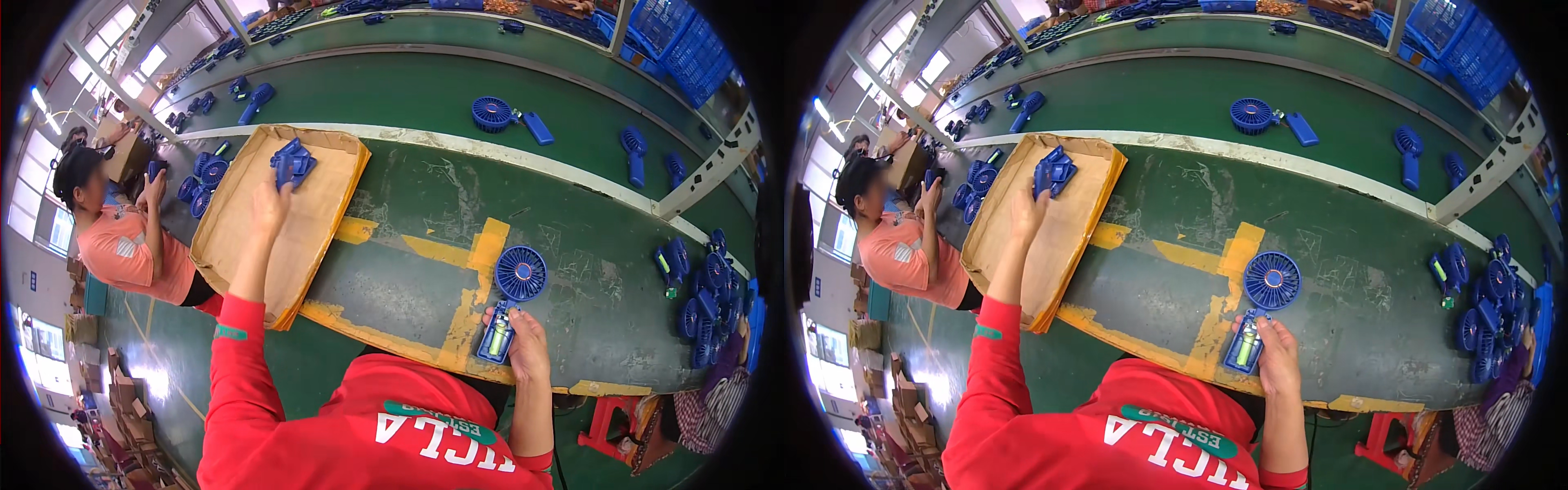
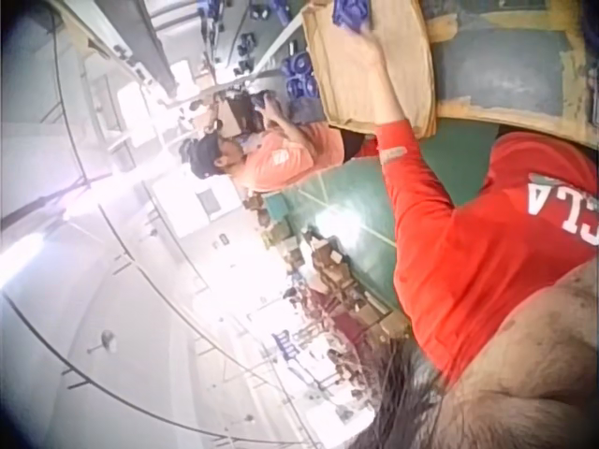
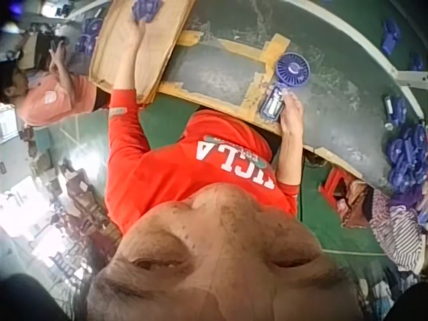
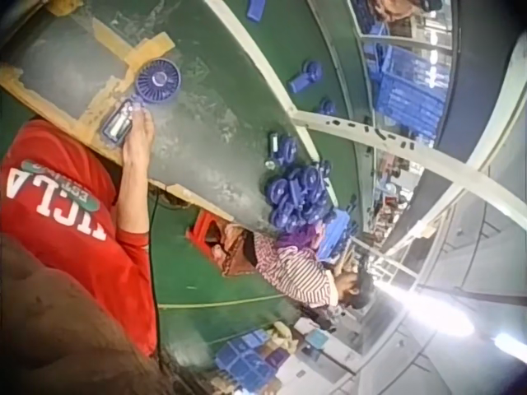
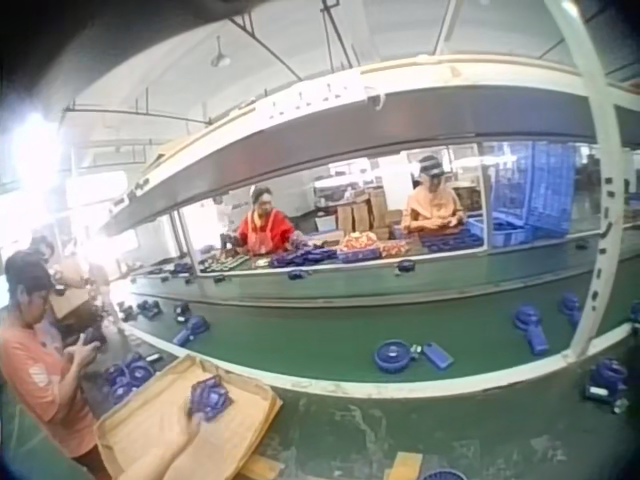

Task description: The person assembles handheld fans by fitting circuit boards and wiring into the fan bodies, attaching the handle covers, and placing the assembled fans onto the conveyor belt.

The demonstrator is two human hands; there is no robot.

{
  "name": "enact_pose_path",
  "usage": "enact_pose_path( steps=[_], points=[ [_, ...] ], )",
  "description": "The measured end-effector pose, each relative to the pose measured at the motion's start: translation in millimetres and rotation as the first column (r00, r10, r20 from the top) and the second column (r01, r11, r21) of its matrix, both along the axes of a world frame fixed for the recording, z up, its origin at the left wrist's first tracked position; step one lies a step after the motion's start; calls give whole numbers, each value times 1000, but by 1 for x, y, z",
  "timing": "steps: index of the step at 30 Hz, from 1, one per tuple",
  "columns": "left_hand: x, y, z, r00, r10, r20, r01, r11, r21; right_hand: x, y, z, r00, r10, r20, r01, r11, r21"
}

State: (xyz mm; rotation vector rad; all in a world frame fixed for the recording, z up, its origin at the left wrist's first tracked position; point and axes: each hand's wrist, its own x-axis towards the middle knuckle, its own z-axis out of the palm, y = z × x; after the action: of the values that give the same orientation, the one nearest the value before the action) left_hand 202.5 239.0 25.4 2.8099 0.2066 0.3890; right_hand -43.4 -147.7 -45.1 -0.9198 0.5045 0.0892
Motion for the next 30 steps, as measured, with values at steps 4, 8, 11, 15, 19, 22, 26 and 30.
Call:
enact_pose_path(
  steps=[4,8,11,15,19,22,26,30],
  points=[
    [-58,-83,5,948,-305,96,256,546,-798,-2,1,1,1000,-10,2,10,1000,-13],
    [-118,-138,-13,695,-694,-188,193,433,-880,-3,3,0,1000,-24,-2,24,1000,19],
    [-145,-169,-34,578,-785,-225,193,399,-897,-4,4,1,999,-38,0,38,999,20],
    [-157,-181,-37,604,-768,-214,558,599,-575,-5,5,-5,997,-72,2,72,997,30],
    [-165,-181,-29,644,-761,-74,737,644,-204,0,7,-2,996,-83,-22,84,994,70],
    [-166,-182,-28,635,-766,-101,747,642,-172,3,7,1,995,-84,-46,87,993,75],
    [-168,-188,-31,666,-721,-189,711,691,-129,2,6,2,997,-75,-26,77,994,72],
    [-173,-193,-24,687,-655,-315,640,751,-163,-1,6,-1,997,-78,-21,80,993,89]
  ],
)
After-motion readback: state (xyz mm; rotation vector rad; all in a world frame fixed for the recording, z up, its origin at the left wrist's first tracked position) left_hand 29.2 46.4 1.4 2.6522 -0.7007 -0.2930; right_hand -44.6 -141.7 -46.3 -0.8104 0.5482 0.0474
